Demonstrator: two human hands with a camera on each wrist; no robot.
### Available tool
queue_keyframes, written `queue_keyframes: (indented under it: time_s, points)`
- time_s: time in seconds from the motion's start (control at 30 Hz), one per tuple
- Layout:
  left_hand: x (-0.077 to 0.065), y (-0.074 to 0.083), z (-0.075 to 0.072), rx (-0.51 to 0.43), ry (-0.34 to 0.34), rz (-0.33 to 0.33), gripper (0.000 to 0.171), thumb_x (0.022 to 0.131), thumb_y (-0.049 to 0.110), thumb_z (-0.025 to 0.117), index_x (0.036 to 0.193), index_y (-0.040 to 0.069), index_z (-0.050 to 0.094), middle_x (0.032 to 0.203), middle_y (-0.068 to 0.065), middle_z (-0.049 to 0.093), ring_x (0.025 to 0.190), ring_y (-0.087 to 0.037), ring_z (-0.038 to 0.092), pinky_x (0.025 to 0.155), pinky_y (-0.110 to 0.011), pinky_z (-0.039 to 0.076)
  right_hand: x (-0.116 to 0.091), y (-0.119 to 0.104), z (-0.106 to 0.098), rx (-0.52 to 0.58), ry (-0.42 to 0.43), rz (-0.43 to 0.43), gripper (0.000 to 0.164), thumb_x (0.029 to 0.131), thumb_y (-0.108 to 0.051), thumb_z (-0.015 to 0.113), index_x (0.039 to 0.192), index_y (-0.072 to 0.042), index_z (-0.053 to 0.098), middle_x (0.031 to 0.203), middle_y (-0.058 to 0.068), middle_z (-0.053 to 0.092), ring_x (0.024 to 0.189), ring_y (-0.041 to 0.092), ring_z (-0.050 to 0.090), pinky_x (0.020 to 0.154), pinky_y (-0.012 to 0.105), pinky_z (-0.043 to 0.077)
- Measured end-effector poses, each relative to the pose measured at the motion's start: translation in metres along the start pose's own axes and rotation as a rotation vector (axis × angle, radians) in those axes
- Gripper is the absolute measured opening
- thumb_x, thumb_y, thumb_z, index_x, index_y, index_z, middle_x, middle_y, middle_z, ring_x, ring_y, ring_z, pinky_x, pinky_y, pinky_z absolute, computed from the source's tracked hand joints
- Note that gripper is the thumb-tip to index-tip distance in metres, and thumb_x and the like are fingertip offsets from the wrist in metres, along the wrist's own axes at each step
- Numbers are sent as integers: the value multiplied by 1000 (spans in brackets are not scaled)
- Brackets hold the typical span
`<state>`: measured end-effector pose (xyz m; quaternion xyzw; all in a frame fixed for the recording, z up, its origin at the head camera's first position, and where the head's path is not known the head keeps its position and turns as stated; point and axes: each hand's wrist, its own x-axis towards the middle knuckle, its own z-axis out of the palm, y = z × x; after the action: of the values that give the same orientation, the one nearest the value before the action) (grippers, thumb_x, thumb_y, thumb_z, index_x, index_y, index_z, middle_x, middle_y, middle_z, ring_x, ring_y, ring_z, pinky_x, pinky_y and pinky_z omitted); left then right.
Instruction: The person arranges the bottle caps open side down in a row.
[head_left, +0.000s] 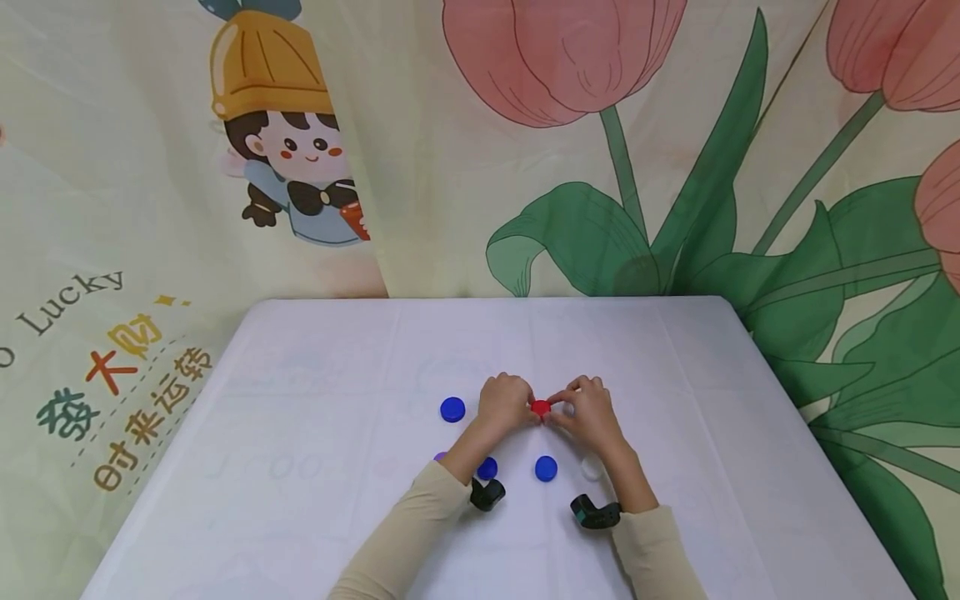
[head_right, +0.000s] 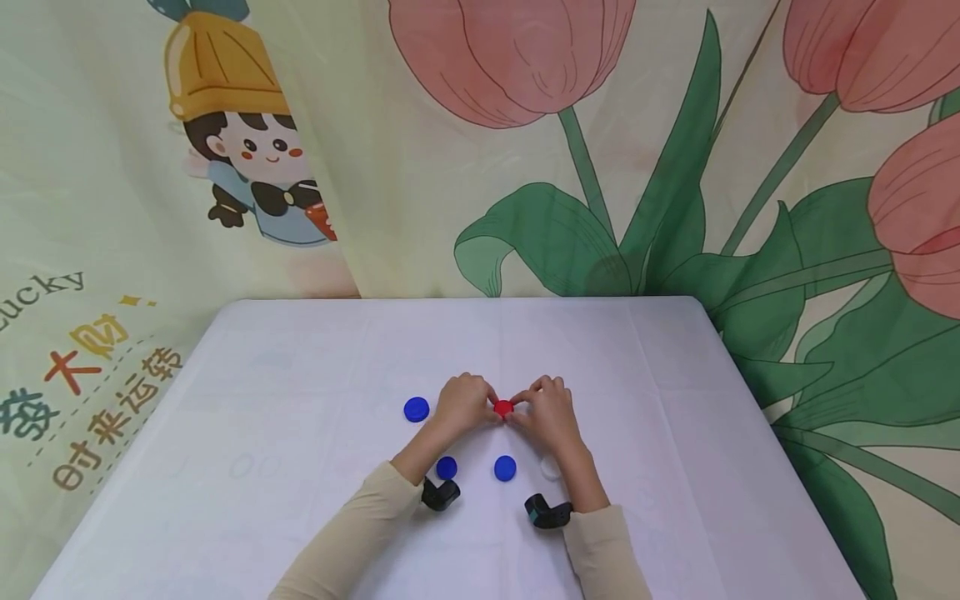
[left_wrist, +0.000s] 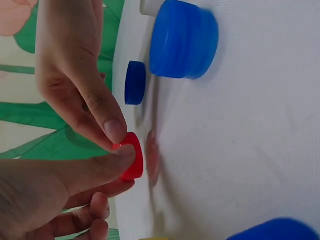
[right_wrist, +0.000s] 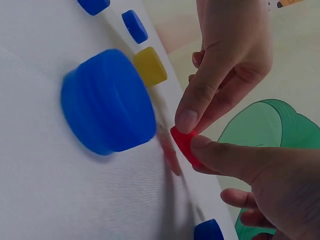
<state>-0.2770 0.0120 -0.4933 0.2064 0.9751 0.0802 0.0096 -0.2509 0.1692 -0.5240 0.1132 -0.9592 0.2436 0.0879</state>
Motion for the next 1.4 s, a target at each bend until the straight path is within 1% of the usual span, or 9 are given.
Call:
queue_keyframes:
  time_s: [0.23,0.37,0.53,0.6,0.73,0.93,1.1,1.27,1.4]
  points:
    - [0,4,7,83,10,-15,26,68,40,80,75,16,73,70,1,63,71,-17,54,64,-31,40,-3,-1,4,-44,-14,4,22,72,-27,80,90,-16,76,89,4,50,85,22,39,73,36,32]
    - [0,5,5,73,0,-22,25,68,40,79,74,16,73,70,1,62,73,-18,54,65,-31,40,-5,-1,1,-66,-8,2,28,70,-27,81,95,-15,75,91,5,51,86,22,39,74,35,32]
    - [2,6,-1,43,-18,-40,27,69,43,77,77,18,72,76,1,61,78,-20,56,69,-32,42,-8,2,-14,-45,31,12,31,69,-26,82,98,-15,74,96,8,54,89,25,40,74,37,33]
    - [4,9,-4,45,-12,-25,28,71,46,76,81,19,73,80,1,62,80,-20,57,71,-33,43,-9,6,-21,-25,41,28,30,71,-26,80,98,-15,74,98,9,54,90,25,41,75,39,33]
    - [10,21,-8,41,-17,44,32,74,46,74,94,21,74,90,0,63,85,-20,57,73,-33,43,-10,17,-33,8,35,84,30,73,-25,79,100,-14,73,101,12,55,93,27,41,77,43,32]
    - [19,39,2,54,-61,128,47,73,47,74,112,22,68,101,-1,61,90,-20,54,75,-32,42,-19,34,-41,-5,-47,145,38,71,-26,80,104,-10,71,100,14,59,94,31,46,78,48,31]
    - [22,48,13,80,-66,149,47,71,47,75,111,23,69,98,0,61,88,-19,53,73,-31,42,-23,43,-38,8,-100,179,42,69,-24,81,106,-8,68,95,11,61,94,31,48,79,49,31]
    - [23,52,17,84,-47,168,39,73,44,75,105,22,71,91,1,60,84,-17,52,71,-30,41,-25,45,-32,26,-79,185,40,69,-23,81,104,-9,68,92,9,60,93,30,48,79,47,30]
    - [22,51,15,57,-10,183,37,73,44,74,102,22,72,90,1,61,83,-17,53,71,-30,41,-26,46,-31,50,-62,171,39,70,-25,81,105,-10,69,95,9,60,94,29,47,80,47,30]
